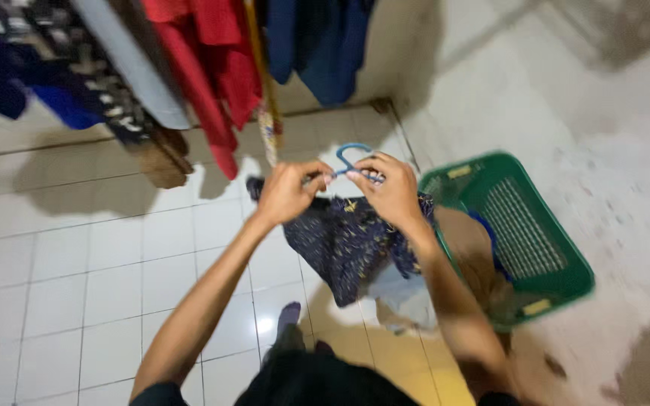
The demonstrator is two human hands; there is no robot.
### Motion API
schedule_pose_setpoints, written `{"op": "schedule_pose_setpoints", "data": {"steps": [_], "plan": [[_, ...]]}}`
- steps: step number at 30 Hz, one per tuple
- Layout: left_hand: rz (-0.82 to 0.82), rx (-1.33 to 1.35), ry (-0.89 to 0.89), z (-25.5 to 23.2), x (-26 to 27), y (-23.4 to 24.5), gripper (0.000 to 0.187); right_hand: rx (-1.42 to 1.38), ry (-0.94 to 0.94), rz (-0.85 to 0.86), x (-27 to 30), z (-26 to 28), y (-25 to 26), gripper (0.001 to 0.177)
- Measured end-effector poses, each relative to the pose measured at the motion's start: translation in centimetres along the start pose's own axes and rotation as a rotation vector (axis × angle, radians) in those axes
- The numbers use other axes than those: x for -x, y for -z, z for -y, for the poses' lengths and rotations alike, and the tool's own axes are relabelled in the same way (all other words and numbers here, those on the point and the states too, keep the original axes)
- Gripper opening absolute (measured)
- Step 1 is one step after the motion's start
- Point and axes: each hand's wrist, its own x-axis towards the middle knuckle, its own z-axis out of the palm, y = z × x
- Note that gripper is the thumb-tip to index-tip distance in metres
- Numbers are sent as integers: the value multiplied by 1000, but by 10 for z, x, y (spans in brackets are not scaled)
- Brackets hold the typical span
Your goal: The person takes clothing items from a basket, places them onto blue plastic hangers, and hangs the hangers on a metal drying rack.
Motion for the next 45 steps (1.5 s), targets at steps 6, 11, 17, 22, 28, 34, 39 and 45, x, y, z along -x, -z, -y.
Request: {"op": "schedule_pose_setpoints", "data": {"steps": [6, 11, 17, 22, 28, 34, 39, 45], "plan": [[-233, 401, 152, 55, 33, -29, 18, 28, 68, -280, 28, 6, -57, 22], [-306, 608, 372, 73, 63, -27, 15, 79, 153, -224, 48, 48, -81, 24], [-447, 1141, 514, 74, 91, -4, 32, -612, -203, 157, 39, 60, -136, 31], [-499, 1126, 469, 81, 115, 12, 36, -550, -187, 270, 36, 55, -169, 34], [-502, 847, 436, 98, 133, 44, 41, -510, -204, 449, 28, 67, -206, 17], [-579, 652, 409, 127, 171, 102, 38, -793, -208, 535, 9, 95, -270, 18], [-681, 492, 323, 145, 206, 170, 33, -891, -59, 468, -13, 145, -326, 15], [-702, 452, 289, 149, 252, 246, 24, -1012, -251, 333, -47, 215, -366, 20]]}}
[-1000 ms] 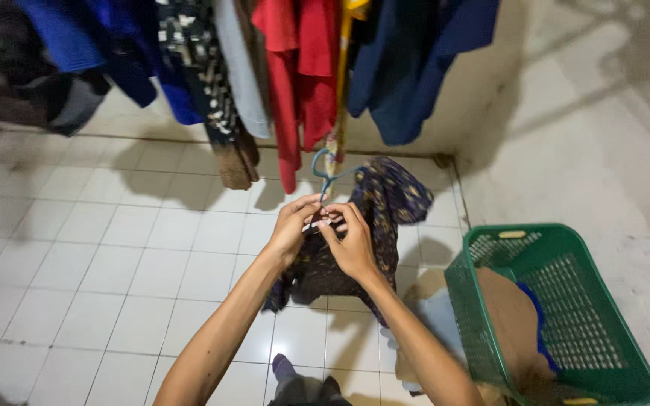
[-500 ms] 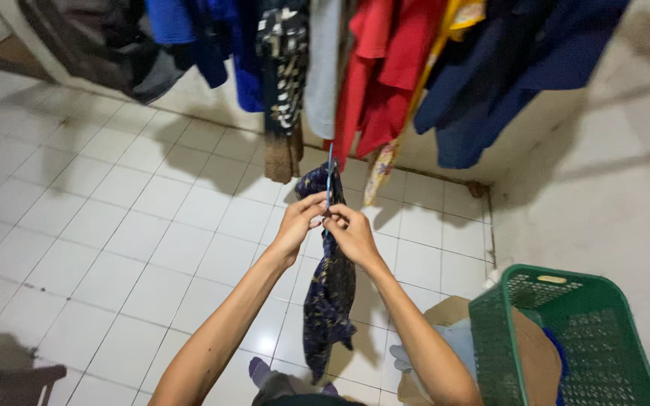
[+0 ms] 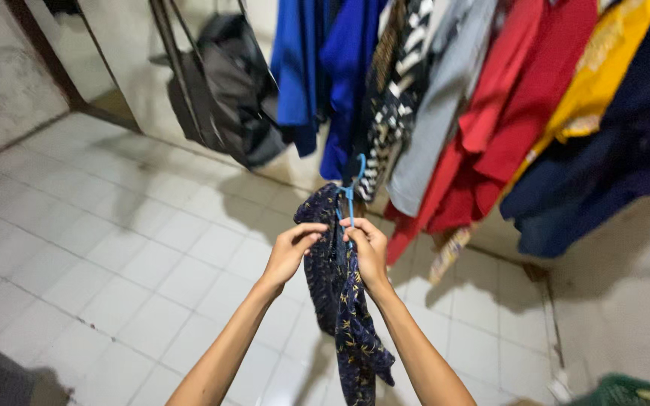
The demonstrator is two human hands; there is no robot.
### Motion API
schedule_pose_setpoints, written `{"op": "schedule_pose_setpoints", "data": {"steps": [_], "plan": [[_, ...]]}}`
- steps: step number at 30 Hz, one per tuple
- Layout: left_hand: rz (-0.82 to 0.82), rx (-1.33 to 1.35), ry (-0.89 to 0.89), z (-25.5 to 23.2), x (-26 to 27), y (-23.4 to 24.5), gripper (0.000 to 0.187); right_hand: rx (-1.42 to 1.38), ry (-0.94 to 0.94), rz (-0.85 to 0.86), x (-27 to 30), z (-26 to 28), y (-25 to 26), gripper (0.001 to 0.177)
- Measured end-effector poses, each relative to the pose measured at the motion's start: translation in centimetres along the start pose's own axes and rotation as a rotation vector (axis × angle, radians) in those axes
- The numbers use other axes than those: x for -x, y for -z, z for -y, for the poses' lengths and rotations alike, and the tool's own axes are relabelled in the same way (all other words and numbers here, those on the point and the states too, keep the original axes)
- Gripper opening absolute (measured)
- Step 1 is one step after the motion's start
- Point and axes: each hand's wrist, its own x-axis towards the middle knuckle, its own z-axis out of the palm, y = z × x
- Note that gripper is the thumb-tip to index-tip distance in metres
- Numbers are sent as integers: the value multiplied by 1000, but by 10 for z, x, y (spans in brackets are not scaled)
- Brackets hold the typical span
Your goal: The person takes clothing items from a basket, places them onto blue plastic hangers, and hangs the hangers on a metal drying rack.
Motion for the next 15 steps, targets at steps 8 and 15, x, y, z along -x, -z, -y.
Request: {"op": "schedule_pose_setpoints", "data": {"steps": [8, 15], "plan": [[-40, 74, -106, -10, -50, 77, 20, 11, 318, -104, -63, 24, -77, 21], [-69, 132, -166, -29, -100, 113, 18, 28, 390, 51, -100, 40, -142, 19]]}}
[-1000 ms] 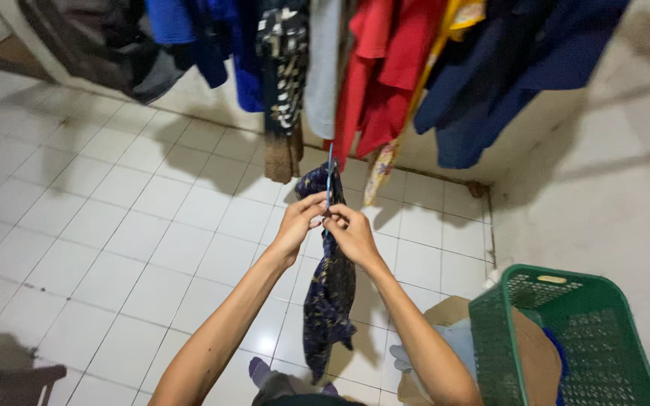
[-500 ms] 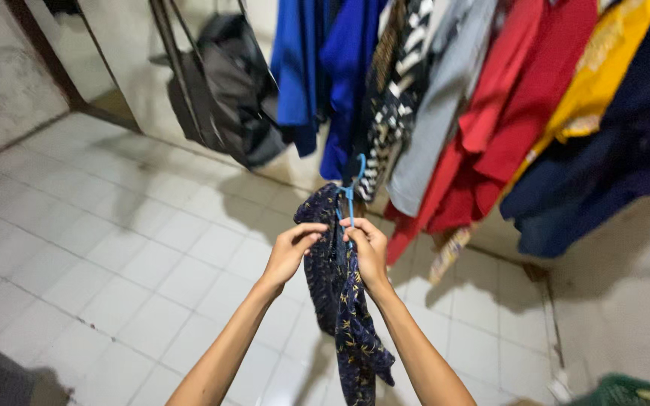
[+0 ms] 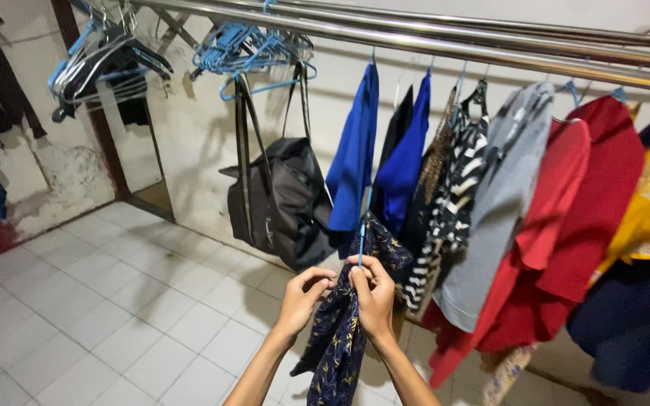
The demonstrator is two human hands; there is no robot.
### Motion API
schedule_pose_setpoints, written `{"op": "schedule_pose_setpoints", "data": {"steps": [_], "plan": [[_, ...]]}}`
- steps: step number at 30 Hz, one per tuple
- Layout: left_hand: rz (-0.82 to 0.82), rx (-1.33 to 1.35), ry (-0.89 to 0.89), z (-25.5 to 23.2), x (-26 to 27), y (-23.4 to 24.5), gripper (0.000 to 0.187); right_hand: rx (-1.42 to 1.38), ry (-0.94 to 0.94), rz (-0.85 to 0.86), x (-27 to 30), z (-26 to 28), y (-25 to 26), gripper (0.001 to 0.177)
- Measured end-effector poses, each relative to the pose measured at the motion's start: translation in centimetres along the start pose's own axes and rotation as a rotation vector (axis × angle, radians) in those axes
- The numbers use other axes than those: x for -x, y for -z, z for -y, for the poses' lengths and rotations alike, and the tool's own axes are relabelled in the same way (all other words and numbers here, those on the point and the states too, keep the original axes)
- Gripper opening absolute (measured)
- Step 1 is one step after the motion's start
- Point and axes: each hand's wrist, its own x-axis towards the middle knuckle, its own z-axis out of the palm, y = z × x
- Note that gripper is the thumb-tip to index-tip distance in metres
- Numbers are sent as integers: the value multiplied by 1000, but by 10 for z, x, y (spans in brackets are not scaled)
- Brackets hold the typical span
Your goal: The person takes clothing items from a basket, places them onto blue plastic hangers, and hangs the hangers on a metal drying rack.
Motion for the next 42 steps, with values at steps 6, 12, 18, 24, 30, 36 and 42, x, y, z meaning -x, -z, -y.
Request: {"op": "schedule_pose_setpoints", "data": {"steps": [6, 12, 18, 24, 30, 36, 42], "plan": [[41, -25, -116, -8, -54, 34, 18, 98, 26, 19, -48, -14, -38, 18], [43, -74, -305, -20, -114, 74, 16, 28, -5, 24, -96, -25, -68, 19], [47, -190, -499, -85, -181, 109, 13, 94, -12, 45, -141, -41, -89, 20], [122, -201, -562, -153, -241, 126, 14, 56, -16, -66, -150, -74, -117, 21], [150, -327, -716, -177, -264, 145, 14, 70, 8, -41, -190, -82, -149, 22], [-41, -623, -1167, -213, -277, 166, 14, 118, 9, -5, -223, -116, -181, 22], [-256, -681, -975, -240, -342, 188, 18, 63, 0, -69, -224, -121, -188, 24]]}}
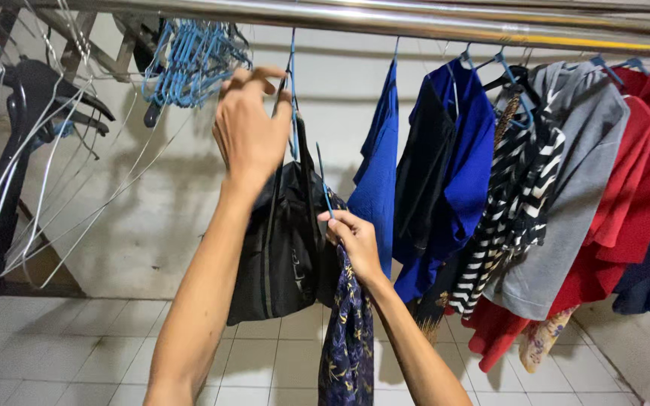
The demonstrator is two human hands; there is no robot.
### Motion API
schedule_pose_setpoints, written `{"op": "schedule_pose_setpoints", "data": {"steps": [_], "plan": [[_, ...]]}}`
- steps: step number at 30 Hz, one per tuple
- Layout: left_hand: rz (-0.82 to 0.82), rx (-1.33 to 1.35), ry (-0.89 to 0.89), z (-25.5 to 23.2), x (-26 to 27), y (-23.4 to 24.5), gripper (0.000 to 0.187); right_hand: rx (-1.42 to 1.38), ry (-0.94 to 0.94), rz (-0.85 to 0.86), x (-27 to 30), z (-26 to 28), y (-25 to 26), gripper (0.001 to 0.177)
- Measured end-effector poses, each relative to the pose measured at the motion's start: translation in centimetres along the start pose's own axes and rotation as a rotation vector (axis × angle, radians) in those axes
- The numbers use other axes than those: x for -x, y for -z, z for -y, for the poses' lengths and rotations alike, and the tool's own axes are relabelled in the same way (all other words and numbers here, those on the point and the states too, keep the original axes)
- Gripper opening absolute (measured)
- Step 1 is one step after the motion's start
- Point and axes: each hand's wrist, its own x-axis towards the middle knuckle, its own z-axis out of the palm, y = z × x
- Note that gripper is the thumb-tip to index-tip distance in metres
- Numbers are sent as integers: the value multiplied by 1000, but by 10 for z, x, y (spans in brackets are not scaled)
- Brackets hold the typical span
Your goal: The person takes clothing items from a basket, places them onto blue plastic hangers, and hangs the hangers on a metal drying rack.
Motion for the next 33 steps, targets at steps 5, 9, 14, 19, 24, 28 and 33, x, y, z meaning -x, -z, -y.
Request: {"op": "schedule_pose_setpoints", "data": {"steps": [5, 9, 14, 19, 24, 28, 33], "plan": [[179, 318, 402, 53, 8, -47, 25, -29, 50, -11, -2, 5, -17, 24], [286, 642, 474, 68, 18, -75, 28, -93, 39, 5, -12, 15, -23, 24], [312, 827, 530, 72, 4, -80, 28, -75, 54, -79, -21, 38, -20, 27], [232, 1045, 658, 84, 1, -78, 31, -8, 48, -140, -19, 49, -19, 25], [37, 1137, 518, 98, 8, -76, 29, 143, 137, -110, -8, 60, -41, 22], [5, 1209, 593, 109, 7, -58, 32, 174, 200, -130, -42, 69, -43, 25], [-38, 956, 526, 118, 5, -39, 33, 274, 132, -147, -95, 72, -27, 27]]}}
